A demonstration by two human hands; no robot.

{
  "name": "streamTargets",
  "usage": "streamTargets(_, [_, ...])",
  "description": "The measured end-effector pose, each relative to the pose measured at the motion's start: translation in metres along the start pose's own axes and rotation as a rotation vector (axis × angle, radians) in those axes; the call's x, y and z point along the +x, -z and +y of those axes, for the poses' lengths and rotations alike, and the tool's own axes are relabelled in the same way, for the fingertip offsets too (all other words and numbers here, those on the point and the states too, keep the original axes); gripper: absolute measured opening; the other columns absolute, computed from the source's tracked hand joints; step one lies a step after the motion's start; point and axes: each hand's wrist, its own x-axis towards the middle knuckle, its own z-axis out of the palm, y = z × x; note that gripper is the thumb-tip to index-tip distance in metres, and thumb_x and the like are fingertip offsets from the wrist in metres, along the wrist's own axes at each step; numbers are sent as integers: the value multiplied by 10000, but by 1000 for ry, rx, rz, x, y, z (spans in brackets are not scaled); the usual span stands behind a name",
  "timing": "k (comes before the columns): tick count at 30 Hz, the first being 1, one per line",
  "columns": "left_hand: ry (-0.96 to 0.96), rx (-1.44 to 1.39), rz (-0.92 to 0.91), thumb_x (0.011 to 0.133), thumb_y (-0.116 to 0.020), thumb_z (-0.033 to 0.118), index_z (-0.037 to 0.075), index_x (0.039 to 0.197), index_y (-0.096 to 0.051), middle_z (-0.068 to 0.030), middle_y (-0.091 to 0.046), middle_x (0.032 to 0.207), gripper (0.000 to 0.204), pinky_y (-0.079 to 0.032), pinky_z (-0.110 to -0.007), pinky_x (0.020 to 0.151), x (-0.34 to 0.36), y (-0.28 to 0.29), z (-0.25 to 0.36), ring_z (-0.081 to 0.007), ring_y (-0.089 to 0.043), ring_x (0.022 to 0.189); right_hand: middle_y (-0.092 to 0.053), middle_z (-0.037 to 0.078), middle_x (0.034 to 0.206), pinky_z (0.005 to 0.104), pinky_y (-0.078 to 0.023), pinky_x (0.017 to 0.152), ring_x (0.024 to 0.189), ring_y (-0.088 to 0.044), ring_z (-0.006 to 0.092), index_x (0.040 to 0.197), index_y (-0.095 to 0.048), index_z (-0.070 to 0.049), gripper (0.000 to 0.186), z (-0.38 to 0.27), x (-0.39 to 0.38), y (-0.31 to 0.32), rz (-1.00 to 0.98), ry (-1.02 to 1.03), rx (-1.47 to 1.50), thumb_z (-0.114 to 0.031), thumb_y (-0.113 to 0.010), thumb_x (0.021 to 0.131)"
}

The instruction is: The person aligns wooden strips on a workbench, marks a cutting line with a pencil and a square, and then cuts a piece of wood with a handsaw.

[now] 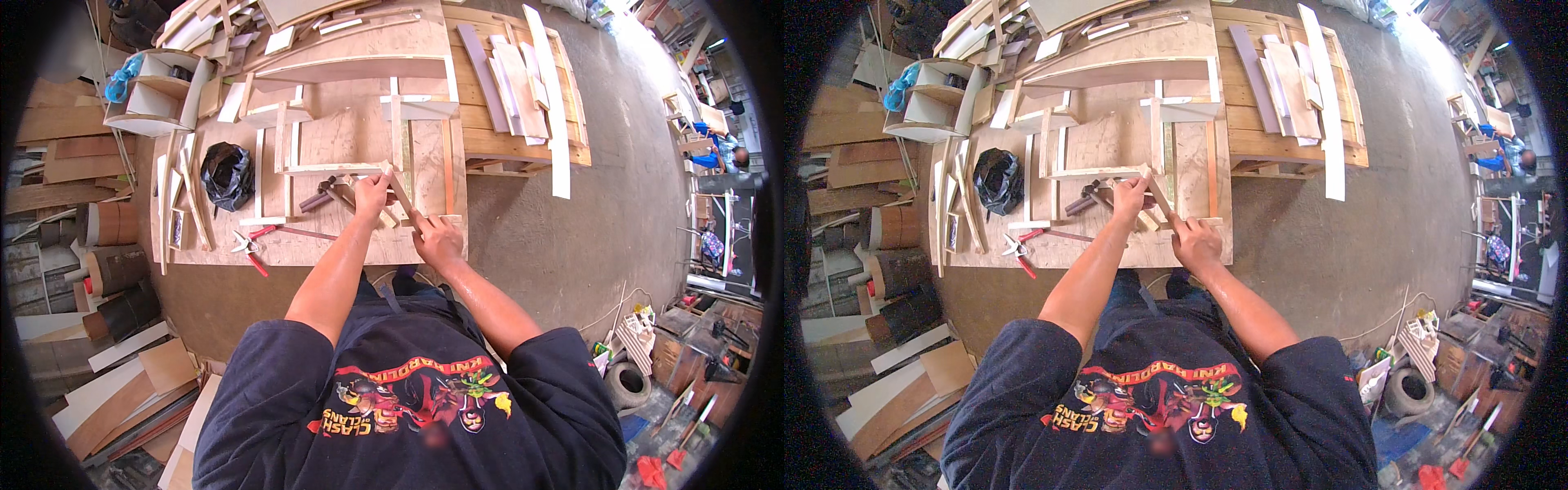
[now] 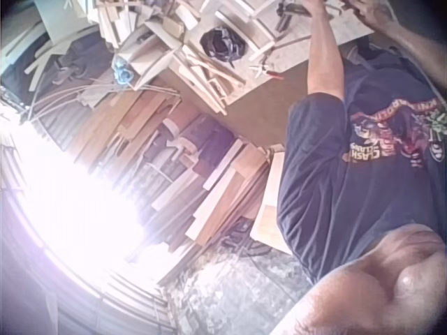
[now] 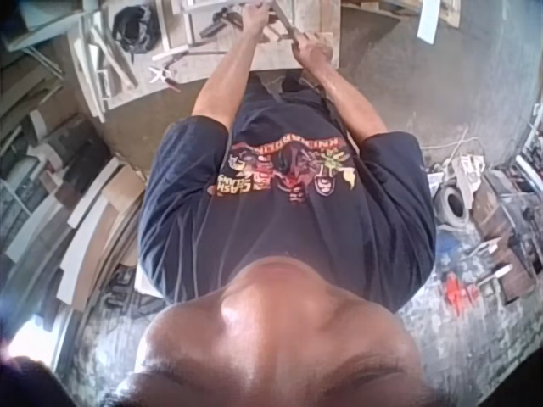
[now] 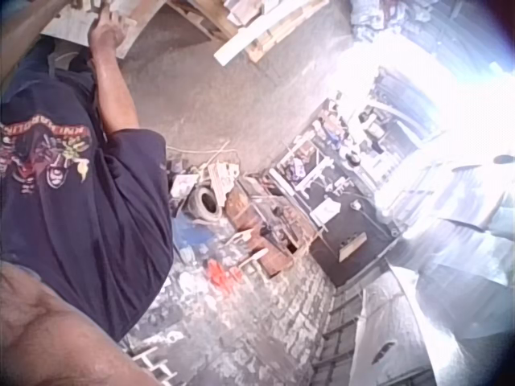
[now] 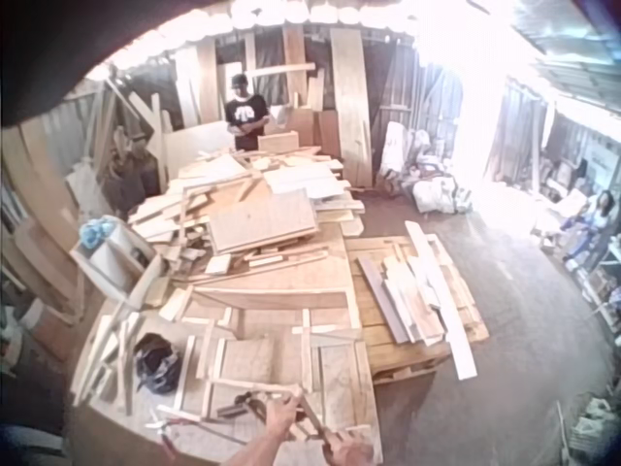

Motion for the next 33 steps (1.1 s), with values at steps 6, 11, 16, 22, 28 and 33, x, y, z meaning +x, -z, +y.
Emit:
streamTargets(6, [7,-3,4,1022,-649,379,-22,953,-733,-94,-749,811,415,-560,-269,512,0,0,-2,-212,-757,657,-657,49,931,452,-544,737,890,-675,273,1359,-650,-222,529,1,1,0,-10,17,7,-240,-715,834])
streamTargets(11, [27,0,6,1031,-634,369,-24,953,-726,-95,-751,824,410,-566,-272,518,1,1,-3,-209,-754,653,-658,55,934,452,-546,736,889,-680,277,1348,-656,-218,511,2,0,-2,-13,11,0,-239,-707,840])
streamTargets(16, [12,-42,-20,1017,-656,367,-15,988,-715,-107,-741,817,387,-591,-296,571,2,1,-6,-188,-721,625,-661,63,932,453,-547,736,879,-683,284,1342,-658,-215,503,2,1,0,-6,20,24,-236,-700,841])
streamTargets(22, [3,-76,6,1035,-630,337,-12,945,-721,-76,-742,835,372,-561,-271,542,4,-1,-11,-176,-731,635,-659,63,910,454,-550,735,858,-679,285,1330,-666,-210,507,1,2,1,8,29,14,-227,-709,825])
streamTargets(28, [-3,-84,32,1023,-649,361,-8,956,-726,-63,-729,814,383,-558,-273,540,3,-5,-12,-153,-708,615,-640,55,868,440,-550,725,841,-672,275,1326,-676,-209,504,3,1,-1,44,43,18,-223,-714,823])
streamTargets(33, [-3,-76,64,1016,-661,364,-11,969,-730,-56,-717,789,385,-556,-272,528,5,-5,-17,-143,-693,595,-639,51,890,443,-547,726,868,-671,268,1345,-663,-214,515,2,2,-1,29,41,20,-233,-716,833])
